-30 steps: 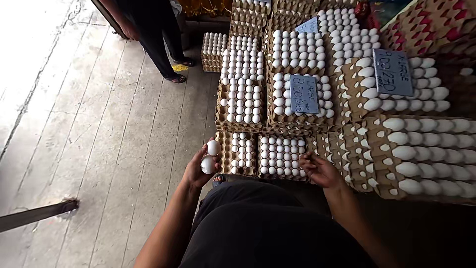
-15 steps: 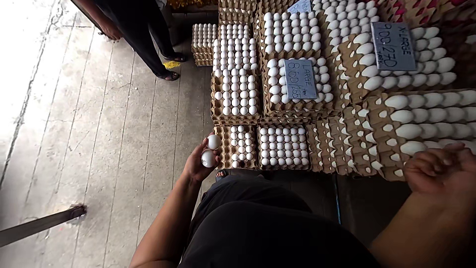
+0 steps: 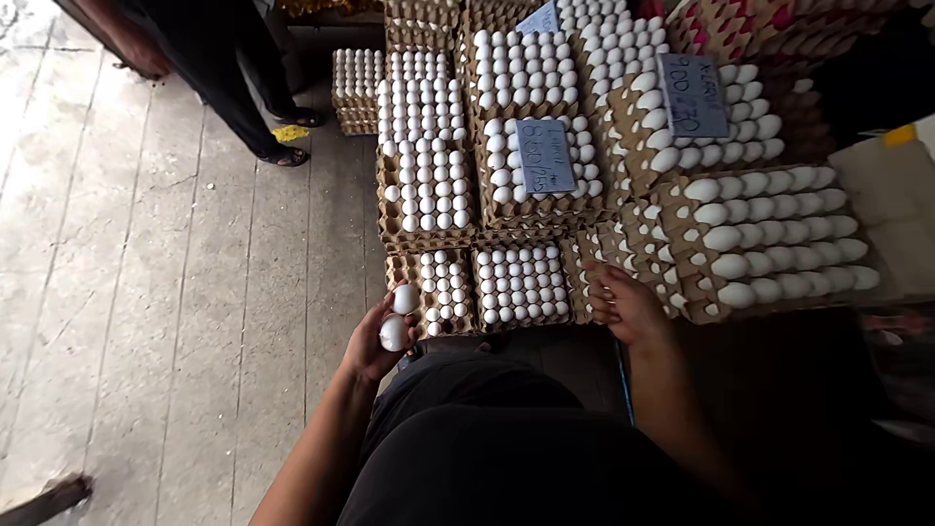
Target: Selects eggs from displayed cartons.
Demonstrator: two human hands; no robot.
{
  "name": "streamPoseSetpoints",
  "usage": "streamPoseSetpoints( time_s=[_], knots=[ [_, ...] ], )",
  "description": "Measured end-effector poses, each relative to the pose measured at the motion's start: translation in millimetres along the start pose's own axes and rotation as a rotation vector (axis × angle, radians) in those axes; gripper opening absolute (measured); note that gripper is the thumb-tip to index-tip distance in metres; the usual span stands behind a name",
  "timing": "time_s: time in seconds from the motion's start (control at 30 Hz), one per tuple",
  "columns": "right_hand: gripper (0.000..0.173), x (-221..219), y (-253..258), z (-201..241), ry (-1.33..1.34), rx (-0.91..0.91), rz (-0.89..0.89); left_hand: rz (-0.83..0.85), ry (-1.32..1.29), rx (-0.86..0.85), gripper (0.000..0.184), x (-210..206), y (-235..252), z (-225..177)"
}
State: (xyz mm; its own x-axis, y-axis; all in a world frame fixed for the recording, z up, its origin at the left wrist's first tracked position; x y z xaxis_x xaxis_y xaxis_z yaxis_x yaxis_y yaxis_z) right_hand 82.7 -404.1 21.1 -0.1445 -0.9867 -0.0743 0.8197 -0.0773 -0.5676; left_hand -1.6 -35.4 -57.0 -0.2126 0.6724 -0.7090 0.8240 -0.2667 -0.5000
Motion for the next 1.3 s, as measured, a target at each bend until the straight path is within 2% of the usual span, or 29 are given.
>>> streamPoseSetpoints(
  time_s=[0.07,0.1,0.17,0.23,0.3,0.33,0.37,0.43,0.53,0.6,0.67,0.73,0.8,0.83,0.93,1.03,1.13,1.23,1.3],
  knots=[
    [0.041,-3,-2,15,-0.294,0.033,-0.02,0.022,0.016,-0.013,0.045,-7,0,0],
    [0.042,10,-5,34,-0.483,0.093,-0.114,0.041,0.021,-0.033,0.044,-10,-1,-2],
    [0.047,63,-20,87,-0.782,0.195,-0.375,0.1,0.023,-0.087,0.041,-15,-1,-10],
    [0.052,135,-49,129,-0.884,0.256,-0.685,0.147,0.027,-0.098,0.044,-13,-5,-15],
    [0.053,195,-75,152,-0.922,0.181,-0.907,0.182,0.013,-0.08,0.045,-8,-5,-18],
    [0.051,211,-82,156,-0.938,0.132,-0.939,0.21,0.007,-0.063,0.046,-6,-5,-20],
    [0.049,212,-86,157,-0.961,0.084,-0.913,0.243,-0.009,-0.048,0.047,-5,-3,-21],
    [0.044,175,-79,146,-1.051,0.035,-0.707,0.262,-0.024,-0.037,0.047,-5,-2,-24],
    [0.042,67,-46,81,-1.177,-0.052,-0.188,0.232,-0.02,-0.064,0.048,-8,-2,-28],
    [0.045,-3,-38,33,-1.232,-0.102,0.085,0.239,-0.007,-0.075,0.049,-18,0,-33],
    [0.048,-50,-40,0,-1.256,-0.115,0.256,0.231,0.031,-0.087,0.048,-30,2,-38],
    [0.048,-64,-46,-10,-1.213,-0.111,0.361,0.224,0.074,-0.085,0.047,-41,3,-44],
    [0.043,-35,-47,5,-1.13,-0.08,0.276,0.257,0.078,-0.087,0.047,-45,3,-49],
    [0.042,-7,-42,16,-1.105,-0.05,0.139,0.281,0.069,-0.087,0.048,-44,2,-51],
    [0.043,110,-35,58,-1.029,0.188,-0.373,0.27,0.05,-0.078,0.048,-44,9,-47],
    [0.044,179,-76,91,-0.901,0.229,-0.604,0.254,0.004,-0.02,0.047,-48,14,-36],
    [0.045,193,-93,84,-0.837,0.161,-0.622,0.264,-0.039,0.02,0.047,-55,19,-29],
    [0.043,187,-82,63,-0.811,0.135,-0.507,0.251,-0.034,0.042,0.048,-64,22,-30],
    [0.043,191,-74,57,-0.788,0.169,-0.506,0.25,-0.011,0.043,0.048,-70,26,-34]
  ],
)
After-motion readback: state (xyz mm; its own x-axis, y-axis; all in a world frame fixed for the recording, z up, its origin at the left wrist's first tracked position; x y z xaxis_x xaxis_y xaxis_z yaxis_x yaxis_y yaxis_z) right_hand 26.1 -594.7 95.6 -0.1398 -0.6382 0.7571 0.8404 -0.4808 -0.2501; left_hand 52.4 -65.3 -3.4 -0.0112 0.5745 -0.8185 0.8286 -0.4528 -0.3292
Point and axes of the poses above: each hand's wrist, its own y-axis towards the middle knuckle, its own x-axis out of the back of the hand, z = x × y, the point moved 7 cm from there along y, towards the middle knuckle, and after that the axes turned 15 degrees about y, right-handed, at the moved point
